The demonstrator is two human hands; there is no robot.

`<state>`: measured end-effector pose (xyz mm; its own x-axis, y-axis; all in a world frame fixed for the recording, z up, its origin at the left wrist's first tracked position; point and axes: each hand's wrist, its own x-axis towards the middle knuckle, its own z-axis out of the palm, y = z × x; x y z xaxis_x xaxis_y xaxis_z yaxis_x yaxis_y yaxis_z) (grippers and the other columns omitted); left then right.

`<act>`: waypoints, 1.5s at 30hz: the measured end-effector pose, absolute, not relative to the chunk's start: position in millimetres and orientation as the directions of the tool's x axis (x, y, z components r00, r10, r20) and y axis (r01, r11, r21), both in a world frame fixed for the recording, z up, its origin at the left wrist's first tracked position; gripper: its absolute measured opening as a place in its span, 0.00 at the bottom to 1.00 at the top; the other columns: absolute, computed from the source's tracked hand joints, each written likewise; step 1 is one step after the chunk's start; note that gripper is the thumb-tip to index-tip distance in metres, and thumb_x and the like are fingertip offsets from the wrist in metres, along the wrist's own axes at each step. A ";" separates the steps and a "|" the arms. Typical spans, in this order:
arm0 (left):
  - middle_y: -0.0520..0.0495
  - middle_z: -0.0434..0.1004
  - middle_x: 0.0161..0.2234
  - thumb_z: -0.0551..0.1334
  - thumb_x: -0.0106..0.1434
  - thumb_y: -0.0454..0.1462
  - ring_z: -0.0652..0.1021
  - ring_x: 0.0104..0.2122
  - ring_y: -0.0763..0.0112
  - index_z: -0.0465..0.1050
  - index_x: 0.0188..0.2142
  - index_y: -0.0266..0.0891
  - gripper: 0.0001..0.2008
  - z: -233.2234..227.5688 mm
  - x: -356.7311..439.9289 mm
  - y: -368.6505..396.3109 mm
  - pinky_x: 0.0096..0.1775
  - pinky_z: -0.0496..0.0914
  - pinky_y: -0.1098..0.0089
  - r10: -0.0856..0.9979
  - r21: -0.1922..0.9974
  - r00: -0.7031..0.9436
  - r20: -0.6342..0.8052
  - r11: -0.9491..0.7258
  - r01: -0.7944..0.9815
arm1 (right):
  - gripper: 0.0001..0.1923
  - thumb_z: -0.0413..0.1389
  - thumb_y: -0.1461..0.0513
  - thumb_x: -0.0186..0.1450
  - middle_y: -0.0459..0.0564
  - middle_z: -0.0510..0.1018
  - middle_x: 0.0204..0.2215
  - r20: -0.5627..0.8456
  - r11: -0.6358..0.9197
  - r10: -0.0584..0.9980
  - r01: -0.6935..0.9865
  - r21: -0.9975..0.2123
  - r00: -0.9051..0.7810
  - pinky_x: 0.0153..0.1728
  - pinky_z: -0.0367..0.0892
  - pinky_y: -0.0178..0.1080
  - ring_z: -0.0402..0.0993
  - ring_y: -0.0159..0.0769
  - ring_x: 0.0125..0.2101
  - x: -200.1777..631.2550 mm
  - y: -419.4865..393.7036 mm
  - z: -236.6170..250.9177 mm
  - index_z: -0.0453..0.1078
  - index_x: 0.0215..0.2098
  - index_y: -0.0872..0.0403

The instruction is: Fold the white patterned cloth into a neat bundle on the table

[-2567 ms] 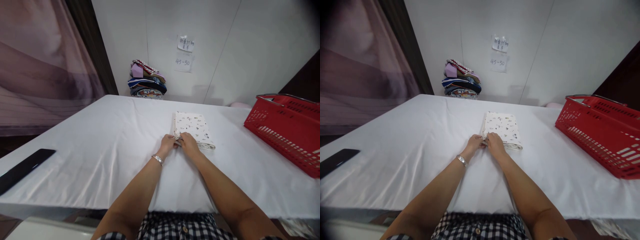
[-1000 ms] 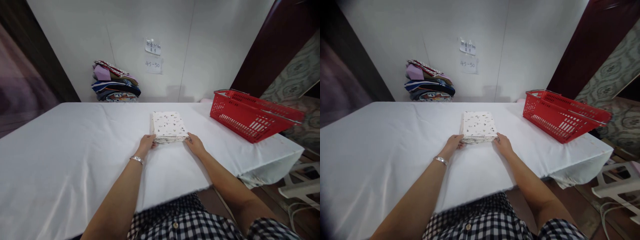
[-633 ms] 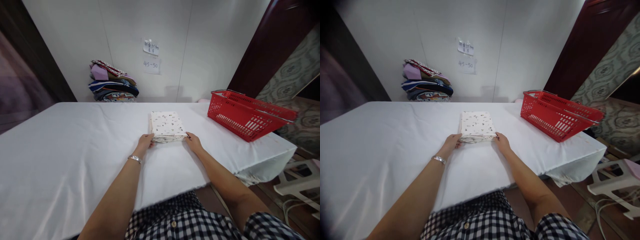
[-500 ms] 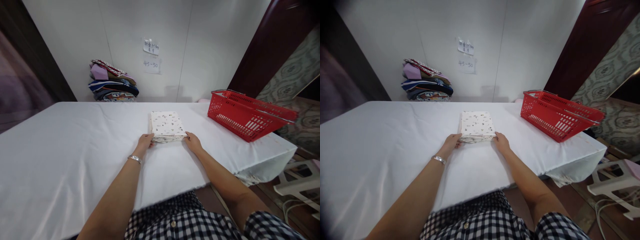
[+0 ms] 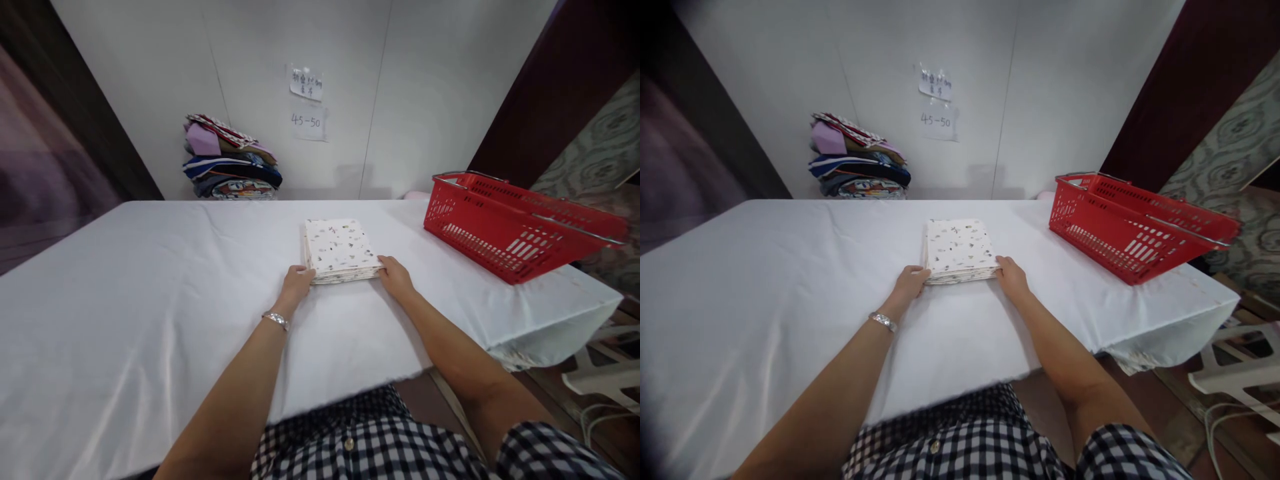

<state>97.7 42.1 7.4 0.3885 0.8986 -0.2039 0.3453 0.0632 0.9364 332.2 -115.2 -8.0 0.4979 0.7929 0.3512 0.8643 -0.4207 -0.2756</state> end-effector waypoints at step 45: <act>0.49 0.76 0.29 0.56 0.57 0.41 0.75 0.26 0.69 0.63 0.44 0.40 0.15 3.4 94.4 37.5 0.29 0.64 0.71 0.898 0.848 0.409 -0.164 -0.084 0.524 | 0.38 0.43 0.44 0.65 0.58 0.49 0.64 0.086 0.000 0.996 0.982 -0.188 0.016 0.62 0.39 0.53 0.41 0.46 0.64 250.3 -66.4 8.7 0.48 0.65 0.58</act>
<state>94.4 37.5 3.4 0.4092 0.8975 -0.1644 0.5240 -0.0836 0.8476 250.3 -66.4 8.7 0.0161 0.9962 0.0857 0.9822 0.0003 -0.1880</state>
